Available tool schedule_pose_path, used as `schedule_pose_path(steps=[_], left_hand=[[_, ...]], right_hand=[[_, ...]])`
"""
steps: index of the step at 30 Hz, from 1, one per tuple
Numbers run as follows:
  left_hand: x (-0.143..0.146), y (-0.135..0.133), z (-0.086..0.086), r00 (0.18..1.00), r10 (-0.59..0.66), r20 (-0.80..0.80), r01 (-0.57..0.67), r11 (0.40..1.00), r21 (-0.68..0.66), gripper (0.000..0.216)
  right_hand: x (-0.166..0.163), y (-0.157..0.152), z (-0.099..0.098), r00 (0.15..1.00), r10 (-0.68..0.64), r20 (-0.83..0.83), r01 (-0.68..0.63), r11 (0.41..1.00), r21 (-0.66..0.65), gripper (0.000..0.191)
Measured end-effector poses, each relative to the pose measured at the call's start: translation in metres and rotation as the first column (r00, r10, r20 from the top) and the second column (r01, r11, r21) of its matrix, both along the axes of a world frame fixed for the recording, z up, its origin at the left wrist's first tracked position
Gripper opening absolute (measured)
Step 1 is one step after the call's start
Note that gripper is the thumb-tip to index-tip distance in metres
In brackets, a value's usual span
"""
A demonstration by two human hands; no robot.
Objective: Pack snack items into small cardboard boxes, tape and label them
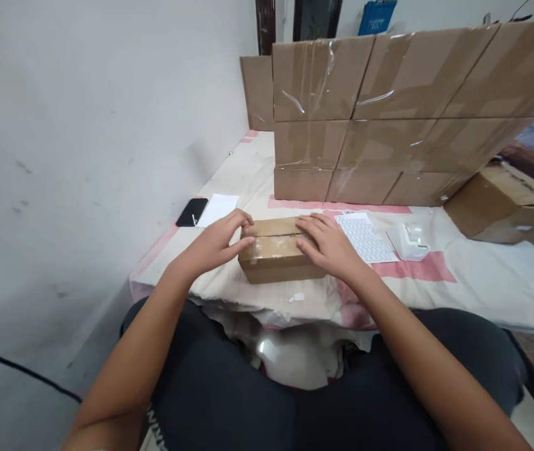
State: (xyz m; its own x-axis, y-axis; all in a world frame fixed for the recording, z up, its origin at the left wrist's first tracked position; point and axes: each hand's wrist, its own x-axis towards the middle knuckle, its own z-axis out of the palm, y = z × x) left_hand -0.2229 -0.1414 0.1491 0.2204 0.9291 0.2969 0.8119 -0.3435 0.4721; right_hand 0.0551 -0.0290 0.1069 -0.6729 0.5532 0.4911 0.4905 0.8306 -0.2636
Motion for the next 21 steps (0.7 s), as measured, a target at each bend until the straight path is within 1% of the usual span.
schedule_pose_path(steps=[3, 8, 10, 13, 15, 17, 18, 21], left_hand=[[0.001, 0.016, 0.006, 0.999, 0.004, -0.047, -0.008, 0.996, -0.093, 0.031], [0.002, 0.031, 0.008, 0.986, -0.005, -0.166, -0.027, 0.981, -0.19, 0.041], [0.002, 0.035, 0.01, 0.97, 0.017, -0.242, -0.079, 0.965, -0.249, 0.044], [0.004, 0.044, 0.017, 0.934, 0.05, -0.354, -0.18, 0.921, -0.345, 0.048], [0.004, 0.051, 0.023, 0.915, 0.063, -0.399, -0.225, 0.9, -0.373, 0.059], [0.003, 0.06, 0.028, 0.923, 0.061, -0.379, -0.23, 0.879, -0.419, 0.069], [0.002, 0.064, 0.028, 0.935, 0.049, -0.351, -0.216, 0.863, -0.457, 0.07], [-0.004, 0.076, 0.022, 0.972, -0.006, -0.233, -0.126, 0.826, -0.549, 0.057]], right_hand=[[-0.004, 0.003, -0.007, 1.0, 0.024, -0.008, -0.025, 0.999, -0.046, 0.043], [-0.001, 0.004, -0.008, 0.999, 0.019, -0.033, -0.02, 0.999, -0.041, 0.041], [-0.001, 0.003, -0.008, 0.999, 0.026, -0.037, -0.028, 0.999, -0.041, 0.041], [-0.001, 0.004, -0.009, 0.999, 0.03, -0.035, -0.031, 0.998, -0.048, 0.041], [-0.001, 0.004, -0.01, 0.999, 0.031, -0.035, -0.033, 0.998, -0.051, 0.041], [-0.001, 0.004, -0.01, 0.999, 0.03, -0.038, -0.032, 0.998, -0.05, 0.042], [-0.001, 0.004, -0.01, 0.999, 0.03, -0.043, -0.033, 0.998, -0.05, 0.042], [-0.003, 0.002, -0.011, 0.997, 0.027, -0.074, -0.032, 0.997, -0.067, 0.037]])
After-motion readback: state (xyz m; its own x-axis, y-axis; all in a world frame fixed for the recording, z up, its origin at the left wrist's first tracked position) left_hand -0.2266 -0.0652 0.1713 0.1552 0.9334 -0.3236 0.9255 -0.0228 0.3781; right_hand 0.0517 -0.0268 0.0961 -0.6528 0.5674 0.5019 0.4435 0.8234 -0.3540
